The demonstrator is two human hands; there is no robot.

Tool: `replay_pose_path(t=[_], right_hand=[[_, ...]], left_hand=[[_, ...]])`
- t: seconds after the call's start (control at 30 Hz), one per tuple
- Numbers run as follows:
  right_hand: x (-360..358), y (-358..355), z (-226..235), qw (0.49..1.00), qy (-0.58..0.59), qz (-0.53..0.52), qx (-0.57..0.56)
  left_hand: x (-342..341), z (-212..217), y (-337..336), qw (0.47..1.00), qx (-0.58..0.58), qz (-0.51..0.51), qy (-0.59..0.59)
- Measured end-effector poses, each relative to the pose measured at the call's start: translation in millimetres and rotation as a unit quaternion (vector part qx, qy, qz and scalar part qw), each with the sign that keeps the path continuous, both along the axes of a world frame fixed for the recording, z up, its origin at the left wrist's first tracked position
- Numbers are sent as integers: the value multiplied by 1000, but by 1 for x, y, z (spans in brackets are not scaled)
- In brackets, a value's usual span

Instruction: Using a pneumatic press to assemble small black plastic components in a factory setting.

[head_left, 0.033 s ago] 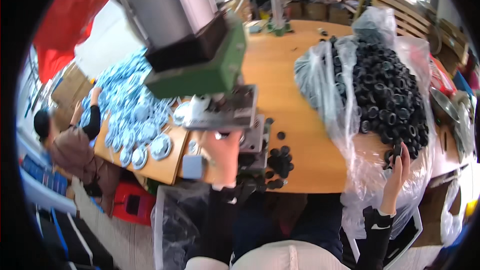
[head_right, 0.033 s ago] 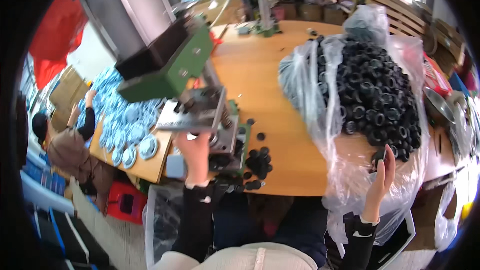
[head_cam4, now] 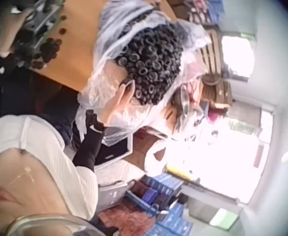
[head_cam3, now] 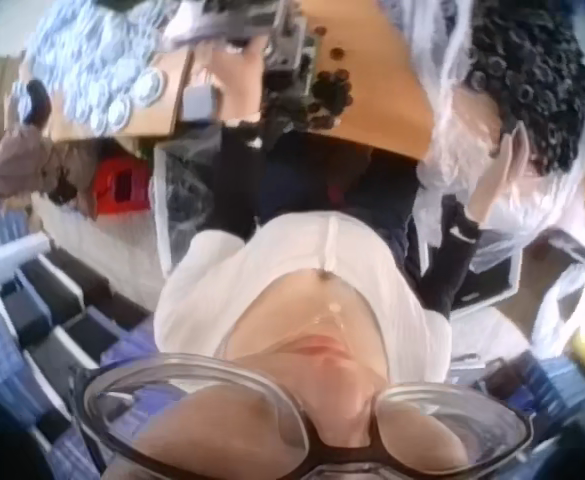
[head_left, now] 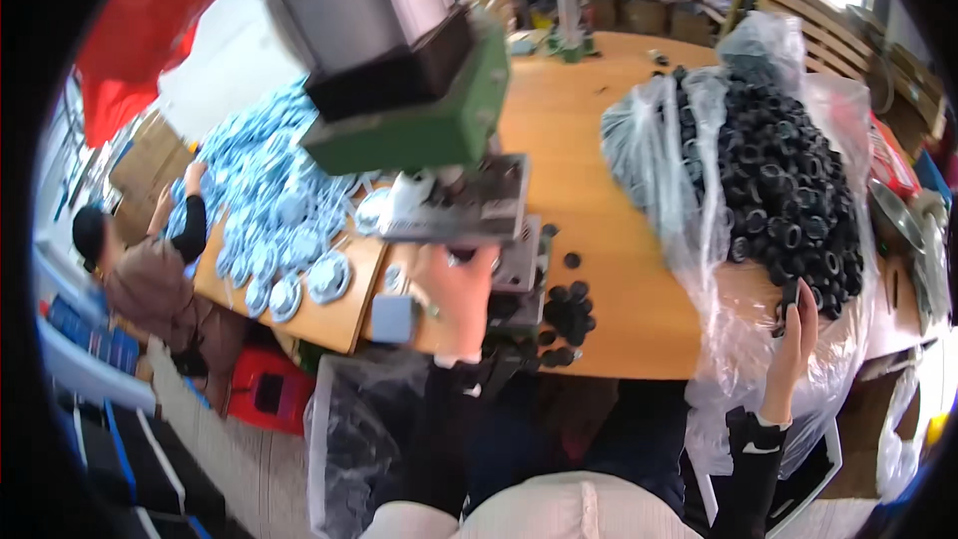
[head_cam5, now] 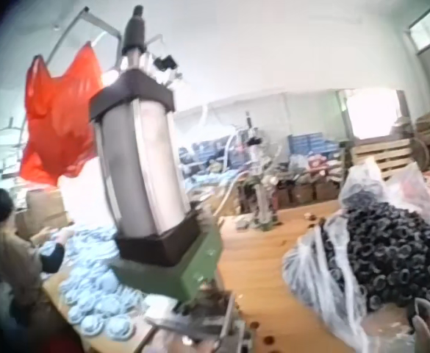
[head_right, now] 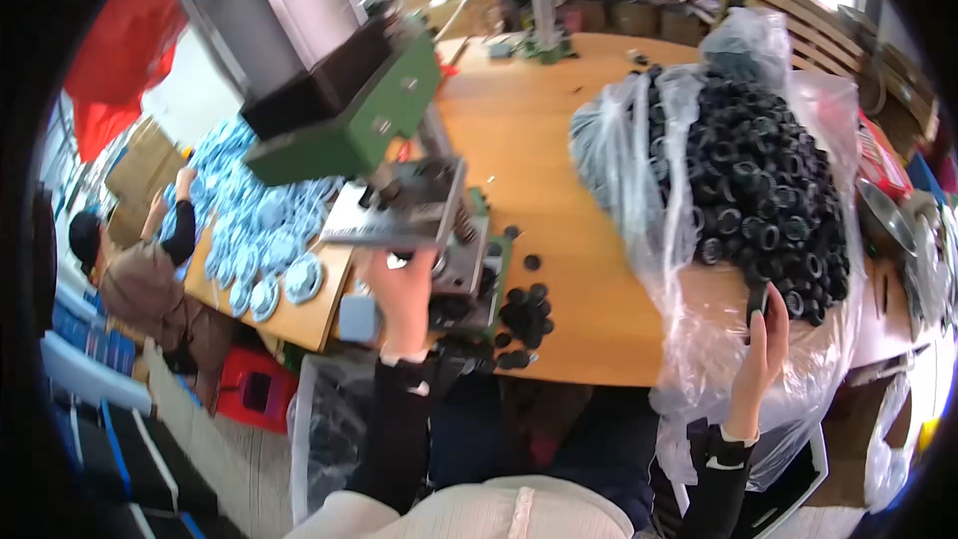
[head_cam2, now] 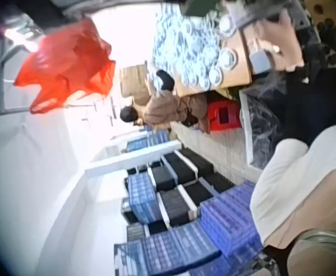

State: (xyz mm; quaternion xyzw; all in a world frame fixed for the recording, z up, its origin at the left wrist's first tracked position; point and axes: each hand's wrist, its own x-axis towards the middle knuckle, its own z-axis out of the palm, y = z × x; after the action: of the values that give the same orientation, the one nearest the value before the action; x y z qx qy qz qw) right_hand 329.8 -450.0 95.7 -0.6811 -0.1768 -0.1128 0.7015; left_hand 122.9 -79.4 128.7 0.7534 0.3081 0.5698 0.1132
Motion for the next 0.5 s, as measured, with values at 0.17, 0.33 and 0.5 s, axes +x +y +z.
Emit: replay_pose_path(t=[0.17, 0.33, 0.5], right_hand=[[-44, 103, 14, 963, 52, 263, 26], [-98, 211, 24, 911, -128, 377, -109], [-119, 263, 42, 889, -238, 345, -183]], left_hand=[[-33, -8, 1, 997, -63, -35, 10], [-96, -55, -33, 999, -32, 33, 24], [-220, -161, -64, 961, -224, 82, 136]])
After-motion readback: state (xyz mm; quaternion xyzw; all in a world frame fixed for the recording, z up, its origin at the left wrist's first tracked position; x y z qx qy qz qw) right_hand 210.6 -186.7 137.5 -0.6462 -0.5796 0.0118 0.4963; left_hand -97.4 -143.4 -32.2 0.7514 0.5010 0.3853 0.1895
